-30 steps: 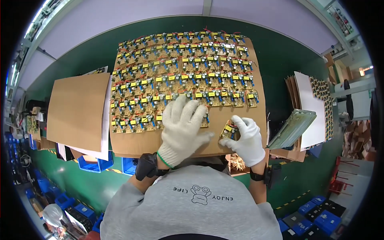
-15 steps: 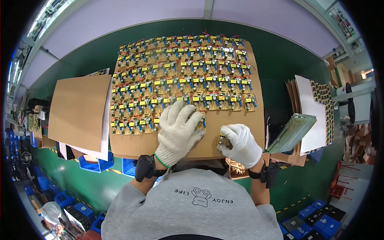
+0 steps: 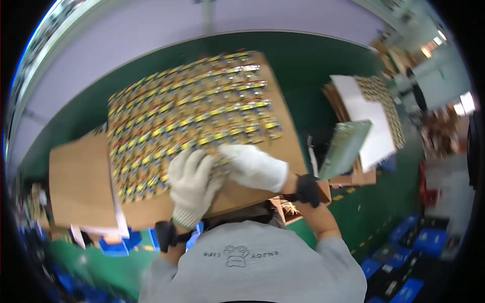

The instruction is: Assembling and inspecting small electronic components at a manufacturing workbench.

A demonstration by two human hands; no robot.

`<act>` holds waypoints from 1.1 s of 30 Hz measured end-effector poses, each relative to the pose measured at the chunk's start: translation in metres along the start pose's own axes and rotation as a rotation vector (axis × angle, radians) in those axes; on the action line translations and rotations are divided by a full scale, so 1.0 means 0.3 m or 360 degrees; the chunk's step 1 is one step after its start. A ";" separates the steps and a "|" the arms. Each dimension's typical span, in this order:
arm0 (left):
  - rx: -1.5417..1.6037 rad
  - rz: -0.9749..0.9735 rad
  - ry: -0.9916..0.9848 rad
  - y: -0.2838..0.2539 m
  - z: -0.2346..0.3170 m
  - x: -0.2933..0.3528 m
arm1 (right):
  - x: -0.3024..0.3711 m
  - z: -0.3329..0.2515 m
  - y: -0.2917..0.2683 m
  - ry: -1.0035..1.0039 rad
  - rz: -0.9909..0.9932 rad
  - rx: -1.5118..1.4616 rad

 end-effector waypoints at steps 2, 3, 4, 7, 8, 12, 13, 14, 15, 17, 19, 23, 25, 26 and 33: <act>0.0061 0.0013 0.0005 0.012 0.000 -0.001 | -0.012 0.000 -0.013 -0.0066 -0.0037 0.0187; -0.0003 -0.0018 0.0008 0.021 -0.004 0.010 | -0.009 -0.020 -0.049 -0.0037 -0.0078 0.0338; -0.0017 -0.0008 0.0029 0.018 -0.008 0.016 | 0.000 -0.041 -0.097 0.0028 -0.0055 0.0384; -0.0012 0.0001 -0.0124 0.011 0.017 0.035 | 0.117 -0.014 -0.286 0.0272 0.0177 0.0597; -0.0057 0.0033 -0.0177 0.010 0.025 0.044 | 0.175 0.005 -0.377 0.0391 0.0299 0.0702; -0.0276 0.0309 -0.0281 0.047 0.085 0.018 | 0.485 0.148 -0.673 0.1190 0.1128 0.1252; -0.0341 0.0400 -0.0299 0.065 0.100 0.004 | 0.584 0.222 -0.732 0.1348 0.1295 0.1384; -0.0359 0.0435 -0.0331 0.080 0.126 -0.015 | 0.667 0.297 -0.785 0.1592 0.1437 0.1570; -0.0272 0.0523 -0.0259 0.082 0.162 -0.030 | 0.733 0.372 -0.846 0.1706 0.1484 0.1725; -0.0224 0.0637 -0.0228 0.099 0.220 -0.061 | 0.791 0.517 -0.985 0.1778 0.1300 0.1738; 0.0125 0.0372 0.0008 0.129 0.272 -0.111 | 0.766 0.687 -1.096 0.1928 0.1035 0.1548; 0.0278 -0.0285 0.0403 0.259 0.337 -0.199 | 0.846 1.099 -1.249 0.1663 0.0872 0.1553; 0.0127 -0.0223 0.0258 0.286 0.375 -0.211 | 0.795 1.192 -1.294 0.2051 0.0614 0.1506; 0.0143 -0.0190 0.0190 0.294 0.376 -0.218 | 0.740 1.201 -1.300 0.2140 0.0608 0.1410; 0.0177 -0.0113 -0.0006 0.328 0.422 -0.217 | 0.880 1.468 -1.319 0.2228 0.0422 0.0731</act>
Point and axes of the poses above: each hand's wrist, its own x-axis away from the middle knuckle, its own y-axis out of the palm, z = x × y, the point moved 1 cm from there along -x, towards the middle knuckle
